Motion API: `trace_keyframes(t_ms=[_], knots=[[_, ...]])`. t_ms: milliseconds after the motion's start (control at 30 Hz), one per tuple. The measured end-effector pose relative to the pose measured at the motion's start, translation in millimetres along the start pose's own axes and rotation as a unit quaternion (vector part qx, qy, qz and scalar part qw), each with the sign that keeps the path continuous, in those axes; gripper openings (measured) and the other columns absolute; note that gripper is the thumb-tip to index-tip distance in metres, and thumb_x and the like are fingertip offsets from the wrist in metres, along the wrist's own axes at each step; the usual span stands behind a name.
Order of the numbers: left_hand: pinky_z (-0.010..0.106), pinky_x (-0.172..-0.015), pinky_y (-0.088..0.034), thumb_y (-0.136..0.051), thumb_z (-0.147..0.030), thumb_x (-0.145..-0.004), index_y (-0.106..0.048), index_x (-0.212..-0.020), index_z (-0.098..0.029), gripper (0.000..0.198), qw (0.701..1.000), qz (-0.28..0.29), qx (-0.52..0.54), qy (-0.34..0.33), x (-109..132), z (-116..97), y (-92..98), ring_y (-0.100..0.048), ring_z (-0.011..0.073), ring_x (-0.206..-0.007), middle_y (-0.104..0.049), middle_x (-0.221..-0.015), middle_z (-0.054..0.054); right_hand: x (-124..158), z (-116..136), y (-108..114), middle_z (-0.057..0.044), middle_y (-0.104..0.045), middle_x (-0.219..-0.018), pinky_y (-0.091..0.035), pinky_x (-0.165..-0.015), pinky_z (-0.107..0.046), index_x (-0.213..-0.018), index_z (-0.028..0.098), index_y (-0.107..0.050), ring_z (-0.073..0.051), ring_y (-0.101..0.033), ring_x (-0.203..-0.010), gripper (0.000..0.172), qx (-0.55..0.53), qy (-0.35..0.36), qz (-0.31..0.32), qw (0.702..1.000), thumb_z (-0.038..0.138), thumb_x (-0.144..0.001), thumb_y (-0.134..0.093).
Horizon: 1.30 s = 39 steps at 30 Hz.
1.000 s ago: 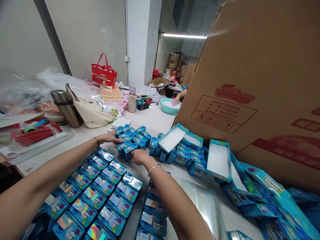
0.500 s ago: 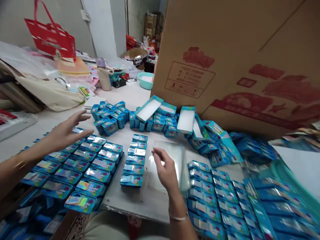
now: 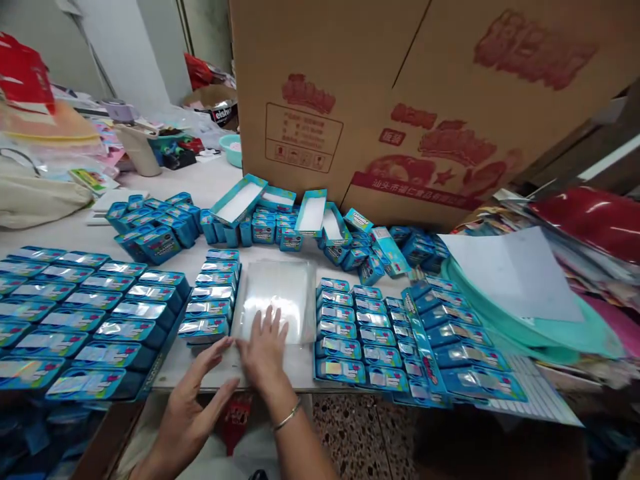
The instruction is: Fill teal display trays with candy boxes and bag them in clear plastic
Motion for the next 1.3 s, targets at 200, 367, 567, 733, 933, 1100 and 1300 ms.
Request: trace_keyframes(t_ms=[200,367,567,733,933,1100,1300], knots=[[0.045,-0.109,-0.047,-0.049,-0.031,-0.098,-0.049,-0.14,-0.02,0.044,0.999,0.037,0.008,-0.032,-33,18,-44.3,-0.053,0.0255,-0.132,-0.057,-0.141,0.013,15,-11,16,-0.02,-0.034,-0.157,-0.028,-0.114,-0.053,-0.147,0.014,-0.043,-0.035,-0.024,-0.147,0.055,-0.04,0.027,-0.077,0.996,0.028,-0.095,-0.051],[0.047,-0.11,-0.046,-0.039,-0.021,-0.1,-0.052,-0.136,-0.017,0.039,0.994,0.059,-0.055,-0.068,-48,43,-73.3,-0.055,0.0237,-0.128,-0.061,-0.134,0.013,5,-36,27,-0.009,-0.061,-0.117,-0.043,-0.094,-0.04,-0.108,0.021,-0.065,-0.026,-0.052,-0.11,0.022,-0.084,0.044,-0.1,0.99,0.02,-0.086,-0.059],[0.046,-0.108,-0.048,-0.04,-0.018,-0.099,-0.056,-0.132,-0.018,0.037,0.988,0.078,-0.1,-0.083,-49,52,-77.7,-0.057,0.0231,-0.125,-0.064,-0.131,0.012,-6,-41,16,-0.003,-0.057,-0.09,-0.04,-0.079,-0.029,-0.081,0.021,-0.058,-0.02,-0.051,-0.09,0.013,-0.088,0.048,-0.096,0.99,0.017,-0.092,-0.053],[0.045,-0.108,-0.048,-0.042,-0.016,-0.098,-0.051,-0.137,-0.017,0.04,0.987,0.083,-0.111,-0.081,-50,47,-75.1,-0.056,0.0234,-0.126,-0.062,-0.133,0.013,-15,-43,17,-0.004,-0.057,-0.092,-0.038,-0.075,-0.028,-0.087,0.021,-0.059,-0.019,-0.052,-0.089,0.01,-0.036,0.053,-0.075,0.995,0.019,-0.094,-0.054],[0.048,-0.108,-0.048,-0.051,-0.014,-0.091,-0.04,-0.143,-0.014,0.053,0.983,0.077,-0.141,-0.09,-56,38,-77.0,-0.053,0.0281,-0.13,-0.055,-0.14,0.017,-24,-42,33,-0.003,-0.059,-0.087,-0.037,-0.072,-0.028,-0.082,0.021,-0.058,-0.019,-0.054,-0.085,0.018,-0.044,0.05,-0.055,0.996,0.025,-0.098,-0.05],[0.043,-0.1,-0.053,-0.047,-0.013,-0.095,-0.049,-0.13,-0.018,0.036,0.979,0.024,-0.154,-0.128,-69,22,-76.7,-0.061,0.0247,-0.117,-0.064,-0.125,0.012,-15,-38,52,-0.003,-0.057,-0.085,-0.038,-0.074,-0.029,-0.08,0.021,-0.055,-0.019,-0.053,-0.083,0.022,-0.115,0.035,-0.134,0.984,0.028,-0.1,-0.048],[0.046,-0.102,-0.052,-0.051,-0.011,-0.092,-0.048,-0.136,-0.016,0.044,0.965,0.022,-0.186,-0.181,-76,15,-68.7,-0.057,0.0286,-0.124,-0.057,-0.137,0.015,-9,-40,67,-0.001,-0.055,-0.081,-0.04,-0.071,-0.03,-0.077,0.021,-0.052,-0.018,-0.052,-0.08,0.024,-0.187,0.023,-0.181,0.965,0.031,-0.099,-0.052]])
Point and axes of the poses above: each hand's wrist, its own x-axis away from the middle knuckle, its own y-axis out of the back of the hand, z = x × y, the point moved 1 cm from there along -x, towards the middle knuckle
